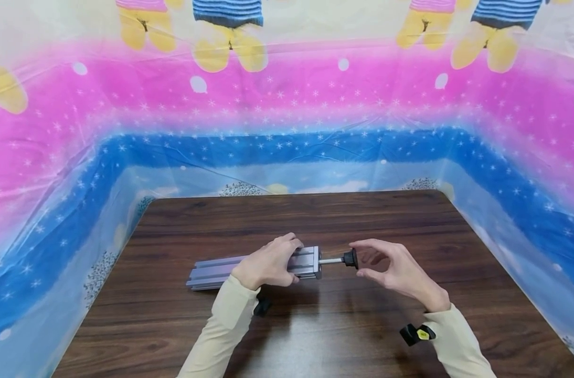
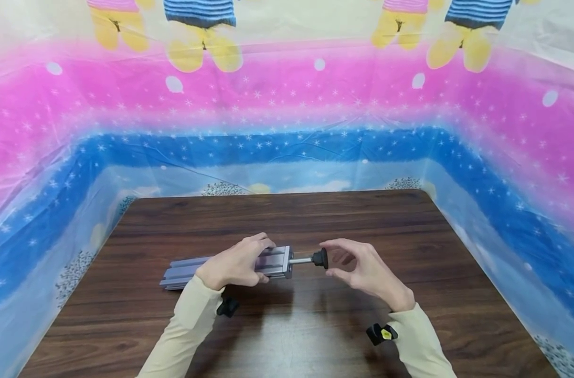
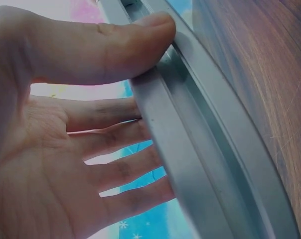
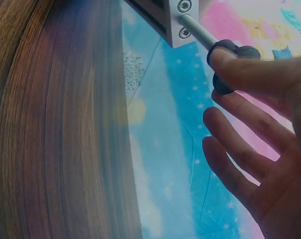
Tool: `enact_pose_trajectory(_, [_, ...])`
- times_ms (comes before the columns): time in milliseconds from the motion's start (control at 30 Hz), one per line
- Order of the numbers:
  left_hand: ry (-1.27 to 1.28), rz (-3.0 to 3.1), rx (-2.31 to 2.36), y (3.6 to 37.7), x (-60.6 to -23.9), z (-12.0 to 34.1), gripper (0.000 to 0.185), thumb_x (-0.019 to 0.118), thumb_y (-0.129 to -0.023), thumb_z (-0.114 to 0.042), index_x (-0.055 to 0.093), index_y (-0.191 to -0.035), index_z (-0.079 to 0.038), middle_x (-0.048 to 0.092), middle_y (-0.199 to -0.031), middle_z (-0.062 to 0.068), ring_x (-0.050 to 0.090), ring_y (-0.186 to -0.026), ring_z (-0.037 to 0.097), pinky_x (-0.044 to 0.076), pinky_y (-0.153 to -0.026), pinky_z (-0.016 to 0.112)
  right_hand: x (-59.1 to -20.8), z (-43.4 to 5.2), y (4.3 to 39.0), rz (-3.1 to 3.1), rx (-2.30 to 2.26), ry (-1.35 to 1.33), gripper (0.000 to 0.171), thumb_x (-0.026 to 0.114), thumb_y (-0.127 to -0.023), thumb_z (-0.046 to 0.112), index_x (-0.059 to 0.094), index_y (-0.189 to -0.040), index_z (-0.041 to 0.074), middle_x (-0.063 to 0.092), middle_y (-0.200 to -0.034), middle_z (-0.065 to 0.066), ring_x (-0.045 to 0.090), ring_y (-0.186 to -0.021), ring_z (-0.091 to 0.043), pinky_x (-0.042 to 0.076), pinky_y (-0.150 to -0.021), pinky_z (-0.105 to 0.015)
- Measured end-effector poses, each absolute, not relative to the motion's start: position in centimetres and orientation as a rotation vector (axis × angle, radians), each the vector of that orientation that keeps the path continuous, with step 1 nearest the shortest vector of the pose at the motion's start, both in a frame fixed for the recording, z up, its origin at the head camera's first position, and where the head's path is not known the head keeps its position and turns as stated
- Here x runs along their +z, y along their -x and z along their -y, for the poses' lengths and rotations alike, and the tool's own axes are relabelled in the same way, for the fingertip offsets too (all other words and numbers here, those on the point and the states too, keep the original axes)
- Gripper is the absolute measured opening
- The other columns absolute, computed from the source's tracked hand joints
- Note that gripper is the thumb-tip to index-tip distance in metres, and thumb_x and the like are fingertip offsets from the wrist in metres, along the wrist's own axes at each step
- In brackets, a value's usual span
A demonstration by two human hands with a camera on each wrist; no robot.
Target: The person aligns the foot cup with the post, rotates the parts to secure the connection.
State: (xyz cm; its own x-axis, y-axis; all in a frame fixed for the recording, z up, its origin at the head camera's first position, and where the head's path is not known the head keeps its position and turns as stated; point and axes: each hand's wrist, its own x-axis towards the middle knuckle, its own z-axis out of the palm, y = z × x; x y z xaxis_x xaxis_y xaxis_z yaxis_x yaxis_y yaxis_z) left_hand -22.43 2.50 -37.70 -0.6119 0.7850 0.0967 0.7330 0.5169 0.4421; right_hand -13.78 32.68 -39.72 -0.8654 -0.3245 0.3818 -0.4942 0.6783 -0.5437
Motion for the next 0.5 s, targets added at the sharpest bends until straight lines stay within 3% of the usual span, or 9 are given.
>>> enact_pose_trajectory(167, [-1.323, -2.627, 0.674, 22.38, -37.67, -2.47, 0.059, 0.085, -0.074, -0.012, 0.061, -0.126, 0.004, 0.059, -0.113, 0.012, 0.054, -0.086, 0.018, 0.049, -0.076, 0.033, -39.69, -32.60, 13.96, 2.638, 0.962, -0.651, 0.055, 0.086, -0.080, 0.011, 0.066, -0.132, 0.017, 0.073, -0.103, 0.007, 0.067, -0.083, -0.003, 0.059, -0.073, -0.039])
enact_pose_trajectory(500, [-1.319, -2.630, 0.669, 22.46, -37.74, -2.43, 0.060, 0.085, -0.074, -0.013, 0.061, -0.127, 0.004, 0.059, -0.114, 0.011, 0.054, -0.088, 0.019, 0.049, -0.077, 0.033, -40.00, -32.73, 14.08, 2.665, 0.977, -0.618, 0.044, 0.081, -0.087, 0.020, 0.068, -0.128, 0.012, 0.072, -0.089, 0.011, 0.065, -0.078, -0.001, 0.059, -0.073, -0.038])
